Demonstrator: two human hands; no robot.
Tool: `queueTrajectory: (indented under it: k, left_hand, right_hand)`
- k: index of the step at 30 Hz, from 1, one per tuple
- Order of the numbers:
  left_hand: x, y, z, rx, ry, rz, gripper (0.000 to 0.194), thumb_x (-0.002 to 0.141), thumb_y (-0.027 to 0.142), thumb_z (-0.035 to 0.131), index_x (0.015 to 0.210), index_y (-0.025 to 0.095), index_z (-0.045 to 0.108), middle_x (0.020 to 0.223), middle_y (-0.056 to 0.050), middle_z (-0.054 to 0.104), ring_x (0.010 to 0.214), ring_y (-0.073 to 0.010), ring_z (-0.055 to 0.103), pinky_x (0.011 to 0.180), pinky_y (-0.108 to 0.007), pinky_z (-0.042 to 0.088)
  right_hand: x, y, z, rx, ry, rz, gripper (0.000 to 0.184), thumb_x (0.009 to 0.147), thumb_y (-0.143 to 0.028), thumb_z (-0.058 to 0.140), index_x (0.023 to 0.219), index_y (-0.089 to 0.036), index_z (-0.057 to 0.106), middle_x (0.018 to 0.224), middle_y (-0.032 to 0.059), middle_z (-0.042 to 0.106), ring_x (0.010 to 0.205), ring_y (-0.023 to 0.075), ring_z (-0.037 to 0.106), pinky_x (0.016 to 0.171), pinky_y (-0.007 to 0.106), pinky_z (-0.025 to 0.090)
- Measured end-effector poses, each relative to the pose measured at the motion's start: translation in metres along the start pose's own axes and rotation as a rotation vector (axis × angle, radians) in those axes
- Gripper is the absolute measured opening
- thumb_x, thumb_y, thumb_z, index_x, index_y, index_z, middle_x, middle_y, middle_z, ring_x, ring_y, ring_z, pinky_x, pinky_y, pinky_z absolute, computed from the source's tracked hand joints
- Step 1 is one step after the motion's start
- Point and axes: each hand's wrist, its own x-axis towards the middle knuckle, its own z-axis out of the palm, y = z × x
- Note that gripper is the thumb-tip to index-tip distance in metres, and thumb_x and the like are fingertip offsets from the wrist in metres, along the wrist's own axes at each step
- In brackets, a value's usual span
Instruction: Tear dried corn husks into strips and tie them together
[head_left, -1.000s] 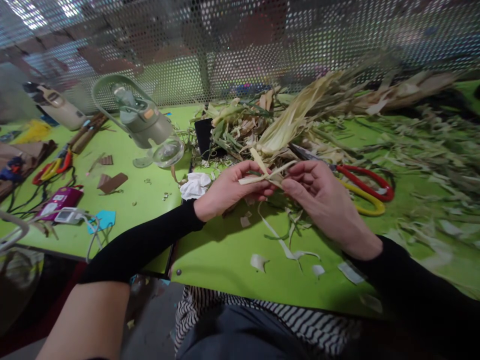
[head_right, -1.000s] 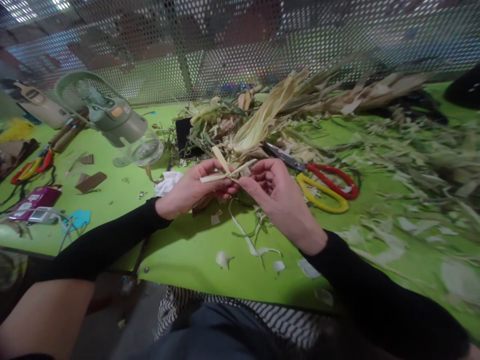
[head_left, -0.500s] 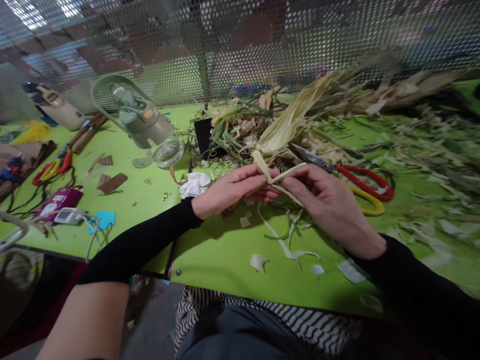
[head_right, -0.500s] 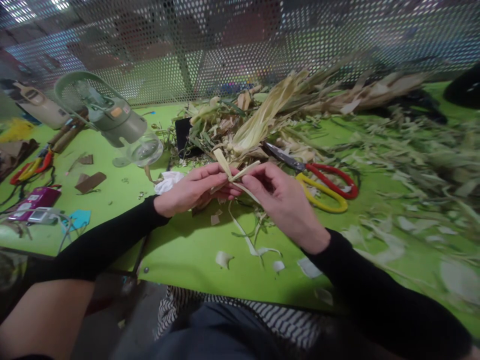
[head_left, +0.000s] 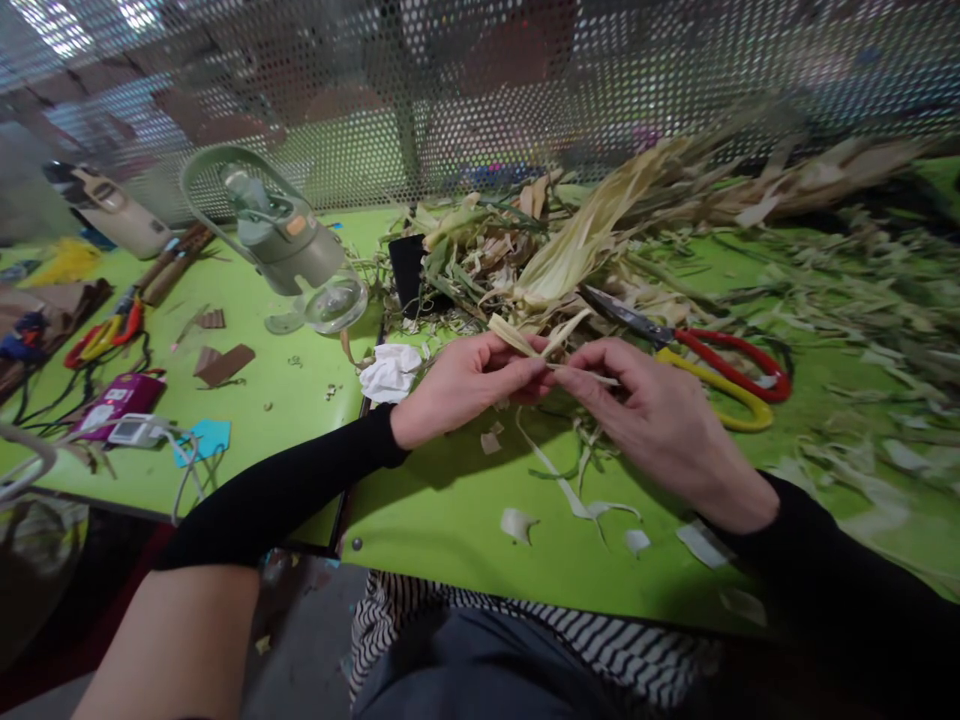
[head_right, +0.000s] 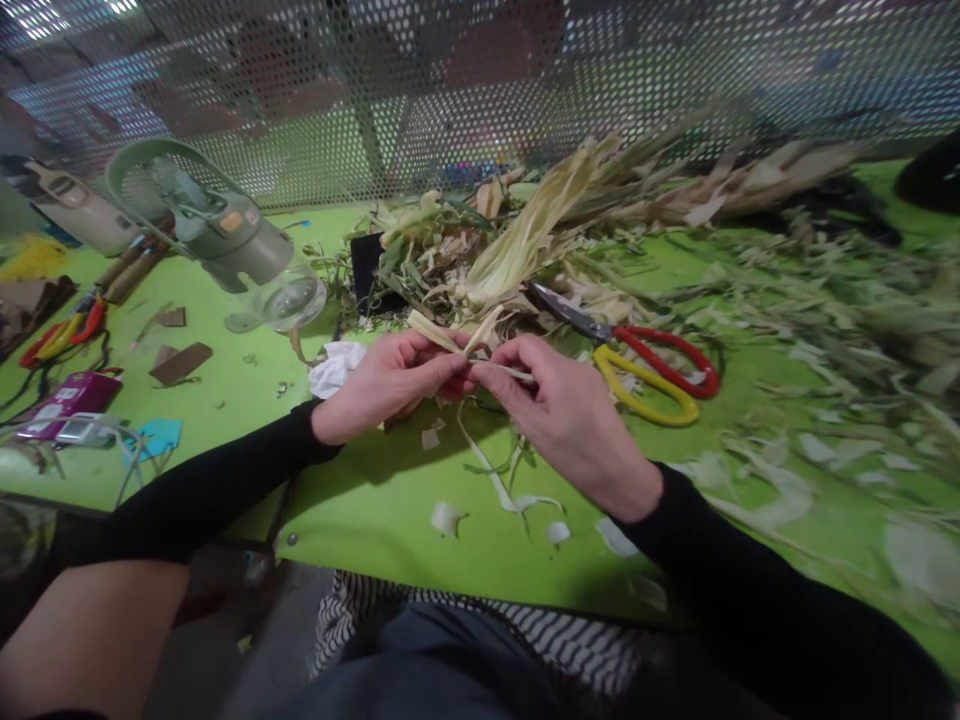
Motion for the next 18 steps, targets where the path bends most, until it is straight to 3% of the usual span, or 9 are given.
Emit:
queueTrajectory:
  k: [7,12,18]
  left_hand:
    - [-0.002,0.01,0.0,-0.005,-0.04,-0.04,0.027,0.081,0.033,0.077,0.092,0.012,0.064,0.076,0.0,0.071,0.071,-0.0096,0.068,0.074,-0.025,0.056]
    - [-0.003,0.021,-0.003,-0.094,-0.055,-0.128,0.01,0.089,0.02,0.067,0.092,0.01,0.065,0.074,-0.002,0.072,0.07,-0.0093,0.069,0.076,-0.026,0.058]
    - [-0.001,0.014,-0.003,-0.194,-0.121,-0.208,0.014,0.09,0.007,0.054,0.094,0.009,0.067,0.085,-0.01,0.077,0.077,-0.0128,0.074,0.081,-0.028,0.059]
  right_hand:
    - [-0.002,-0.006,-0.006,0.035,-0.123,-0.117,0.032,0.099,-0.044,0.052,0.076,-0.024,0.059,0.061,-0.0022,0.055,0.051,0.0127,0.045,0.05,0.028,0.034]
    - [0.001,-0.005,-0.008,0.099,-0.137,-0.068,0.037,0.098,-0.051,0.053,0.073,-0.024,0.059,0.063,-0.0015,0.057,0.054,0.0139,0.047,0.052,0.03,0.035]
    - [0.007,0.005,-0.007,0.12,-0.005,0.035,0.037,0.095,-0.06,0.053,0.098,-0.027,0.069,0.088,0.0049,0.072,0.079,0.0222,0.064,0.065,0.035,0.047]
